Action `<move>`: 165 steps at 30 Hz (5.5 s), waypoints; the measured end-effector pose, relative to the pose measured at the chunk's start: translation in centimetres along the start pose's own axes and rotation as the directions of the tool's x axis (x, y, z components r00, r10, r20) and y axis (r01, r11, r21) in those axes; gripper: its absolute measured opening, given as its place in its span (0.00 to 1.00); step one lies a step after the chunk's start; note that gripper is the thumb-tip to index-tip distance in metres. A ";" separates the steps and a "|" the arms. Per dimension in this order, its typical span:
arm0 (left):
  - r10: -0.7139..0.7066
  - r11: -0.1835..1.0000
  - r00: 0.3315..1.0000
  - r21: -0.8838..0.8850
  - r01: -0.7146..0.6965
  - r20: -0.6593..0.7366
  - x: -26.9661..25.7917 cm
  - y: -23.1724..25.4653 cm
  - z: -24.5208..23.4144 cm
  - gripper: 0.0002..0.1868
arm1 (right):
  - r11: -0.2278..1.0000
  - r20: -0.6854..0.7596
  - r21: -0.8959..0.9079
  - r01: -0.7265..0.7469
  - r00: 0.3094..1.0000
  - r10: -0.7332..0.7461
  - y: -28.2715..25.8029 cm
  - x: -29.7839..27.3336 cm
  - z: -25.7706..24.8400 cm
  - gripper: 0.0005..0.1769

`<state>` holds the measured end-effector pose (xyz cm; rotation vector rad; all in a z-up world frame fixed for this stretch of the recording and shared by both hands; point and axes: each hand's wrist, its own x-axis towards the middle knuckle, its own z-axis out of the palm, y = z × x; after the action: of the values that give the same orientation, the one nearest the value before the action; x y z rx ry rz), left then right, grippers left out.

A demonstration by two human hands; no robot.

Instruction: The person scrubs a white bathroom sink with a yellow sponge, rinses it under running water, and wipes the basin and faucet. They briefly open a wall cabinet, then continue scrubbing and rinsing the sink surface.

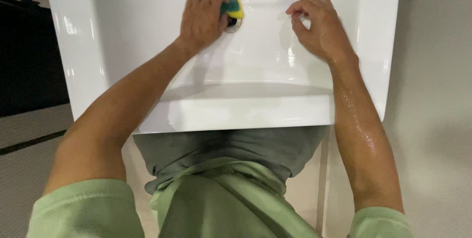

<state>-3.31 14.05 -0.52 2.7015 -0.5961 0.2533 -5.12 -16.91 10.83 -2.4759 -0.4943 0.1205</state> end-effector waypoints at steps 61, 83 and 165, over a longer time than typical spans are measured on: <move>0.461 0.887 0.842 -0.179 -0.426 0.281 0.7 5.1 1.6 0.33 | 0.972 -0.170 0.237 0.006 0.985 0.035 1.2 1.0 -0.7 0.08; 0.279 0.960 0.892 -0.113 -0.256 0.354 4.1 13.5 1.8 0.45 | 0.957 -0.155 0.284 0.059 0.988 -0.015 1.6 1.1 -0.5 0.07; 0.580 0.806 0.705 -0.165 -0.568 0.408 2.4 11.5 1.7 0.36 | 0.974 -0.088 0.226 0.012 0.996 0.008 2.1 1.5 -0.6 0.08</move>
<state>-5.99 2.78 2.06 2.4625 -1.5754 -0.2346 -2.91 -18.24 10.12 -2.2467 -0.4211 0.0621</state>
